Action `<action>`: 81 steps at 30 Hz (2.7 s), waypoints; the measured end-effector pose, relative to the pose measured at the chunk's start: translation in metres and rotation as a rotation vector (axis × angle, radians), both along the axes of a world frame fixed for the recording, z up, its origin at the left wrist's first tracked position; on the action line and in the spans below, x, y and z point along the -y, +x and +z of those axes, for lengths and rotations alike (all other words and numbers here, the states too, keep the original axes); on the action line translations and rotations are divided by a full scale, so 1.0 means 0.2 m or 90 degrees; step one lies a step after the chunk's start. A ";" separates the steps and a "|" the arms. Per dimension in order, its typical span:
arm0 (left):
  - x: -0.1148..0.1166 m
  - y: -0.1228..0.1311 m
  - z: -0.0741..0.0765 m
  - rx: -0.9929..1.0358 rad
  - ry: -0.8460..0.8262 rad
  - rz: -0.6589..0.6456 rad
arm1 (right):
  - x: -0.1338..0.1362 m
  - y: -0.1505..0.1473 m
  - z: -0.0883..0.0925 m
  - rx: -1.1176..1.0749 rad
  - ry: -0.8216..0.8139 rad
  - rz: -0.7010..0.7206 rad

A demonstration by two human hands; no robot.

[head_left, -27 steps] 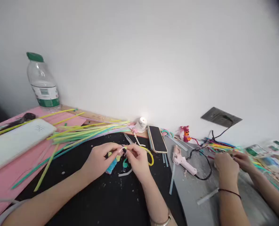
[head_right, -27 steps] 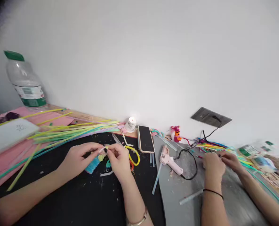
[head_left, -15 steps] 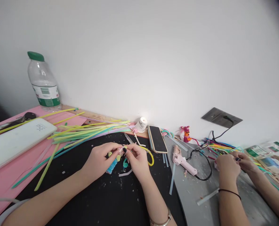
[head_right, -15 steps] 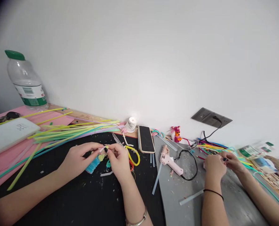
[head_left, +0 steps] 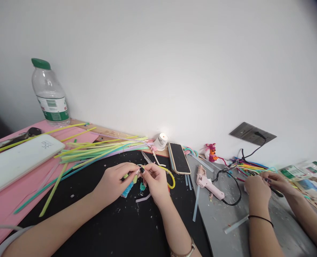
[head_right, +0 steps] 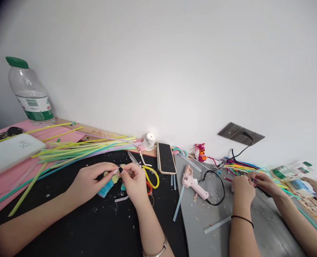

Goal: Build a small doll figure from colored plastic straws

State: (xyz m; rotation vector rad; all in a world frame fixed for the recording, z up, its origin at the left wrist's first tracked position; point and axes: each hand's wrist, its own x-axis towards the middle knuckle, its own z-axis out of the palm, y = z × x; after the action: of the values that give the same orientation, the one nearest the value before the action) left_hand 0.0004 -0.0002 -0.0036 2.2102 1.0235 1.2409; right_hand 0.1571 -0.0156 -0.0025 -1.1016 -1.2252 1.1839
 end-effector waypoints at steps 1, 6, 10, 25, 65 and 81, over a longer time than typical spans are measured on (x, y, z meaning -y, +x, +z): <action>0.00 0.00 0.00 0.004 -0.014 0.006 | 0.00 0.00 0.00 -0.009 0.004 0.001; 0.01 0.01 -0.01 0.129 -0.194 0.017 | 0.00 0.00 -0.01 -0.042 0.019 -0.020; 0.00 0.03 0.00 0.253 -0.345 -0.019 | 0.01 -0.02 -0.01 -0.057 0.031 -0.052; -0.02 0.02 0.03 0.291 -0.392 -0.016 | 0.03 -0.04 0.02 0.024 0.050 -0.041; -0.01 0.02 0.05 0.181 -0.342 -0.031 | -0.03 0.16 0.11 -0.204 -0.028 -0.050; 0.01 0.03 0.04 0.260 -0.459 -0.174 | -0.06 0.19 0.06 -0.154 -0.011 -0.224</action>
State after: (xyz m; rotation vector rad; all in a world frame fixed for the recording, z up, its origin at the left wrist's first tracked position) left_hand 0.0057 -0.0031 0.0048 1.4135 0.7971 0.9416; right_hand 0.1942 -0.0033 0.0105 -1.0985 -0.7990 1.0217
